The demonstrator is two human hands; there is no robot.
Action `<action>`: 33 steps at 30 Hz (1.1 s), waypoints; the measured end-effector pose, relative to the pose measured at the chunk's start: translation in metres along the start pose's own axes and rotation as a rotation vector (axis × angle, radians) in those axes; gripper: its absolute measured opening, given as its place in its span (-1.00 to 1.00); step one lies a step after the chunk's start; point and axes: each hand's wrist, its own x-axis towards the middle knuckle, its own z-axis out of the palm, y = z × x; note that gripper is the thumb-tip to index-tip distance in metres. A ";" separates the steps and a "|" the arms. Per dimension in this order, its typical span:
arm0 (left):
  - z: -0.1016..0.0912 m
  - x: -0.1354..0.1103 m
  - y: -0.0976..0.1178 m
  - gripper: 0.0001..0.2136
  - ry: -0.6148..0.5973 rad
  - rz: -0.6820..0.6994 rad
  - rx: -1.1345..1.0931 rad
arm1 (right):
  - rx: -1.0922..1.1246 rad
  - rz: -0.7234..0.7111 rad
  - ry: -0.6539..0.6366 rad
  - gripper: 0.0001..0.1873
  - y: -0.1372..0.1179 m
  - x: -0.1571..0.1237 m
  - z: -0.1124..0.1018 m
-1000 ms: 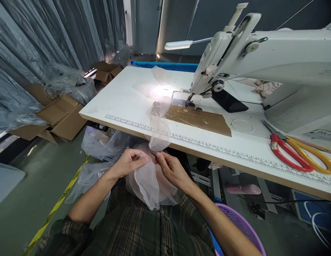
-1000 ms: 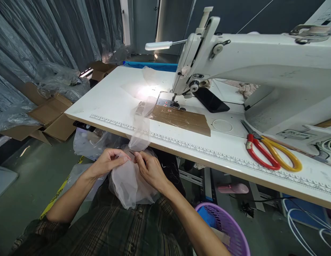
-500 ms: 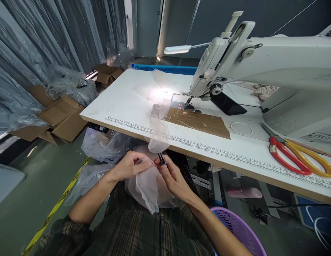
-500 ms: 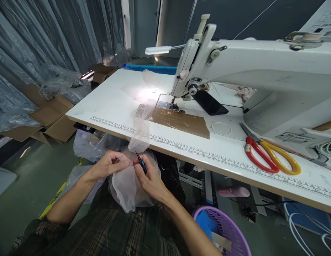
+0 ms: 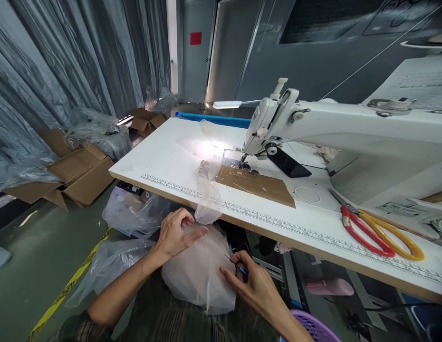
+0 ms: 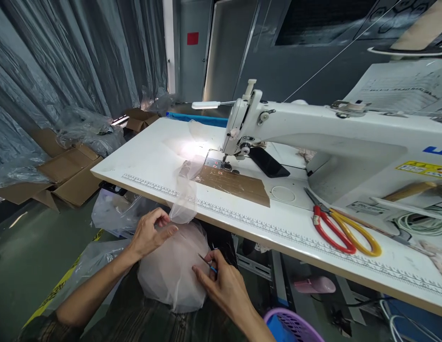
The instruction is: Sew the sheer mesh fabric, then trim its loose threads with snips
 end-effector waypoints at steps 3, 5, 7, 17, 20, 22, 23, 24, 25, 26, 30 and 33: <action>-0.004 0.013 0.009 -0.70 -0.017 -0.016 -0.145 | 0.090 -0.105 0.089 -0.74 -0.019 0.007 -0.017; -0.011 0.018 0.014 -0.74 0.021 0.050 -0.142 | 0.153 -0.190 0.120 -0.73 -0.038 0.012 -0.027; -0.026 0.019 0.018 -0.80 0.078 0.153 -0.112 | 0.194 -0.248 0.127 -0.70 -0.055 0.016 -0.032; -0.059 -0.034 0.044 -0.92 -0.277 0.785 0.138 | 0.495 -0.089 -0.179 -0.46 -0.089 0.031 -0.008; -0.046 -0.028 0.033 -0.87 -0.365 0.803 -0.028 | 0.522 -0.039 -0.183 -0.52 -0.082 0.031 -0.002; -0.041 -0.014 0.022 -0.76 -0.298 0.656 -0.144 | 0.513 -0.089 -0.144 -0.55 -0.075 0.030 0.001; -0.039 -0.007 0.017 -0.74 -0.249 0.557 -0.173 | 0.498 -0.120 -0.120 -0.57 -0.072 0.029 0.001; -0.037 0.000 0.011 -0.74 -0.212 0.464 -0.187 | 0.479 -0.147 -0.102 -0.59 -0.069 0.028 0.002; -0.036 0.007 0.007 -0.73 -0.194 0.389 -0.190 | 0.458 -0.170 -0.090 -0.61 -0.067 0.027 0.003; -0.034 0.012 0.004 -0.71 -0.207 0.340 -0.191 | 0.437 -0.187 -0.089 -0.64 -0.065 0.026 0.004; -0.025 0.021 -0.002 -0.60 -0.449 0.302 -0.274 | 0.389 -0.231 -0.110 -0.69 -0.062 0.025 0.007; -0.022 0.018 -0.003 -0.70 -0.497 0.299 -0.340 | 0.383 -0.252 -0.121 -0.72 -0.063 0.024 0.005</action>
